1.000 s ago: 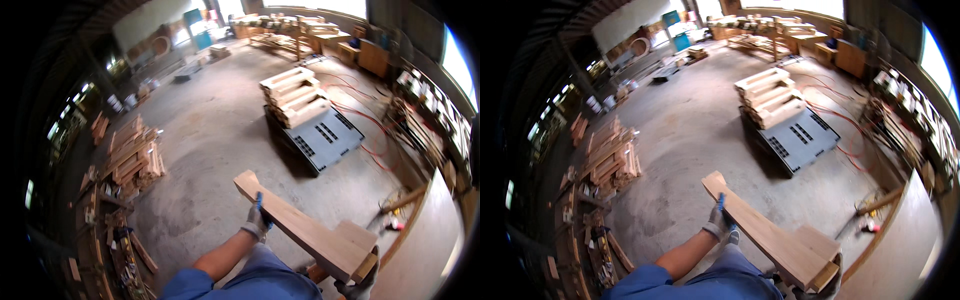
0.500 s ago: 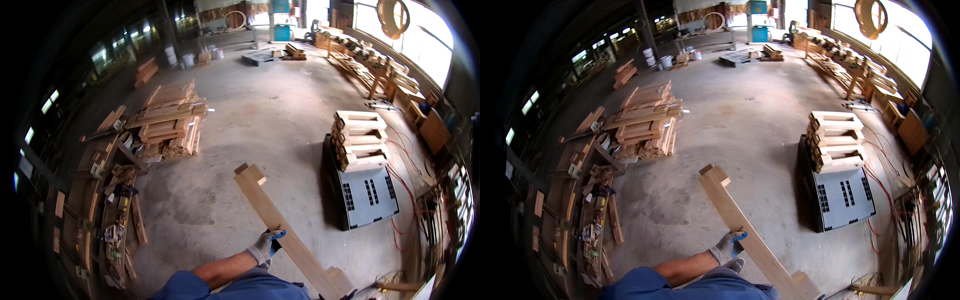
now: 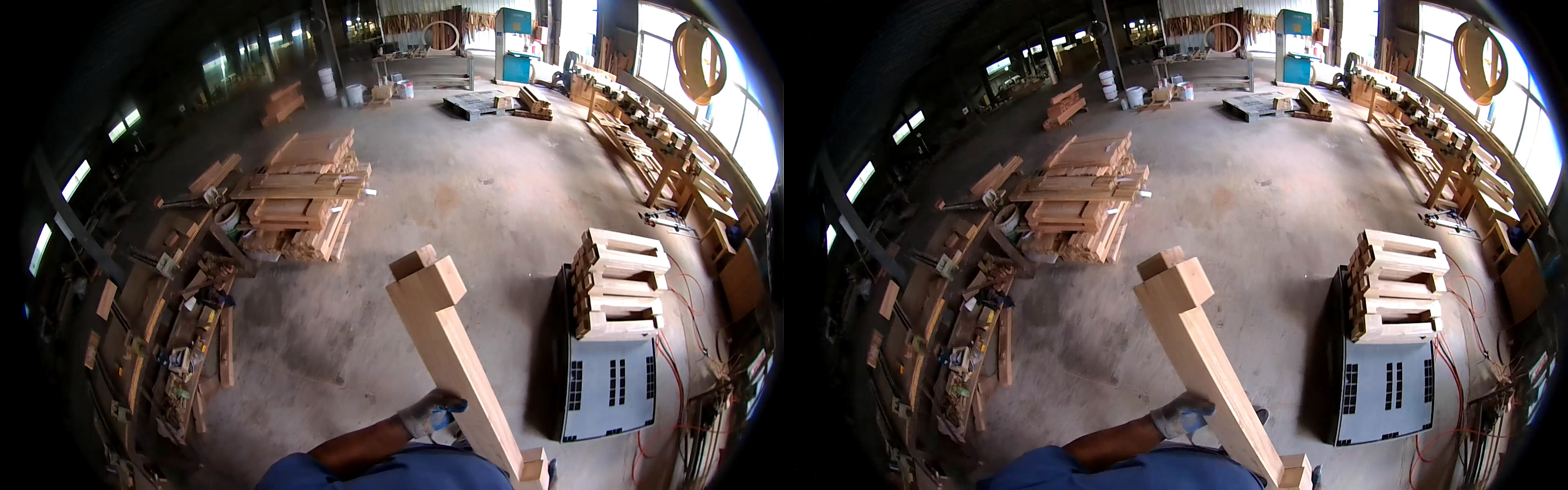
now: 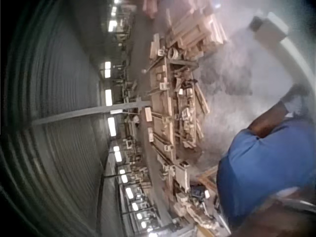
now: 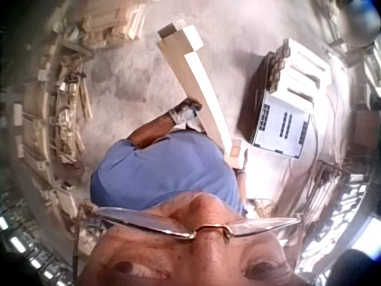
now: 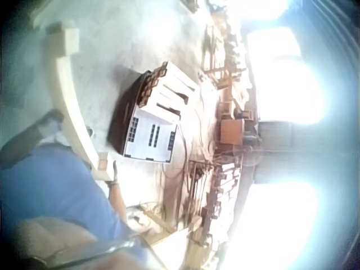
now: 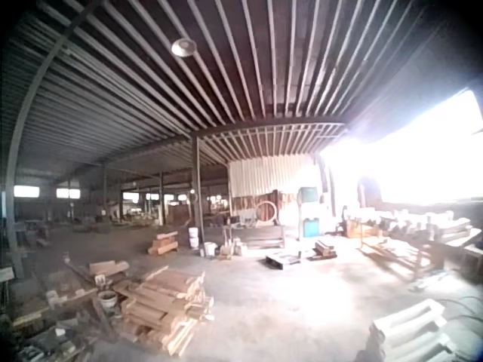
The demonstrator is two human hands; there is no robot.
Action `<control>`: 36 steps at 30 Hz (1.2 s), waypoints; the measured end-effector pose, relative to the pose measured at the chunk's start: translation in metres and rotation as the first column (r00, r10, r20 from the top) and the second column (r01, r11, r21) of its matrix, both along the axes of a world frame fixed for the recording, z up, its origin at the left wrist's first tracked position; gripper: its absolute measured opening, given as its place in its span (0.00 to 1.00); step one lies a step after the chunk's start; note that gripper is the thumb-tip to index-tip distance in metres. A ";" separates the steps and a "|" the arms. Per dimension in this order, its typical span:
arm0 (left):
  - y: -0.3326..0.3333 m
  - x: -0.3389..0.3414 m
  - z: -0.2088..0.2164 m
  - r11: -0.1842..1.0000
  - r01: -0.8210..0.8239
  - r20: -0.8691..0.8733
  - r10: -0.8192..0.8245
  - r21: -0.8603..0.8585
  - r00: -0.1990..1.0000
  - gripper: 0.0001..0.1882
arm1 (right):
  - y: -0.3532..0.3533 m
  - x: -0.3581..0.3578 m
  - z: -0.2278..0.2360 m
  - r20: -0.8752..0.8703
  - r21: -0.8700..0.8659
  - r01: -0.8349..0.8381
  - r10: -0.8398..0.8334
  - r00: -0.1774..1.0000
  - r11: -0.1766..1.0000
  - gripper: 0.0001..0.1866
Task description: The person assembles small wooden boxes using a cordless drill and wood glue. They drill screws into wooden pieces, apply glue to edges, and join components together. The person then carries the assembled boxes to a nearby rack and places them among other finished pieces.
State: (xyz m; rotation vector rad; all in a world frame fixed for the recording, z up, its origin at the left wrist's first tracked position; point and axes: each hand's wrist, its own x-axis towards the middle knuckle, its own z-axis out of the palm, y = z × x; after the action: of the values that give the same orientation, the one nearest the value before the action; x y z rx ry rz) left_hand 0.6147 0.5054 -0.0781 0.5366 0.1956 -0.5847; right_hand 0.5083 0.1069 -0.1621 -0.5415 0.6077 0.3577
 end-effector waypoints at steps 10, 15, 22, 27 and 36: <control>-0.028 0.139 0.140 0.777 -0.550 0.465 0.382 0.305 0.798 0.48 | -0.084 0.203 -0.066 0.083 -0.053 -0.238 0.241 0.967 0.970 0.38; 0.021 0.222 0.110 0.738 -0.673 0.092 0.673 -0.037 0.734 0.53 | -0.102 0.261 -0.071 -0.114 0.003 -0.339 0.337 0.935 0.941 0.36; 0.027 0.330 0.035 0.765 -0.610 -0.016 0.621 -0.206 0.784 0.34 | -0.114 0.341 -0.064 -0.307 0.052 -0.297 0.299 0.903 0.953 0.33; 0.032 0.456 0.025 0.889 -0.426 0.185 0.453 -0.168 0.872 0.25 | -0.115 0.415 -0.051 -0.302 0.002 -0.178 0.170 0.938 0.984 0.31; 0.027 0.668 0.039 0.825 -0.382 -0.170 0.342 -0.416 0.924 0.19 | -0.108 0.537 -0.068 -0.405 -0.158 -0.166 0.089 0.910 0.973 0.23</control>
State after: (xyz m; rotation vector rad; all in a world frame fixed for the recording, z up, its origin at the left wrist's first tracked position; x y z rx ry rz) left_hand 1.2826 0.5327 -0.0392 0.0208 0.2340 -0.2622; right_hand 1.0449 -0.0011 -0.2305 -0.7010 1.0093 0.5451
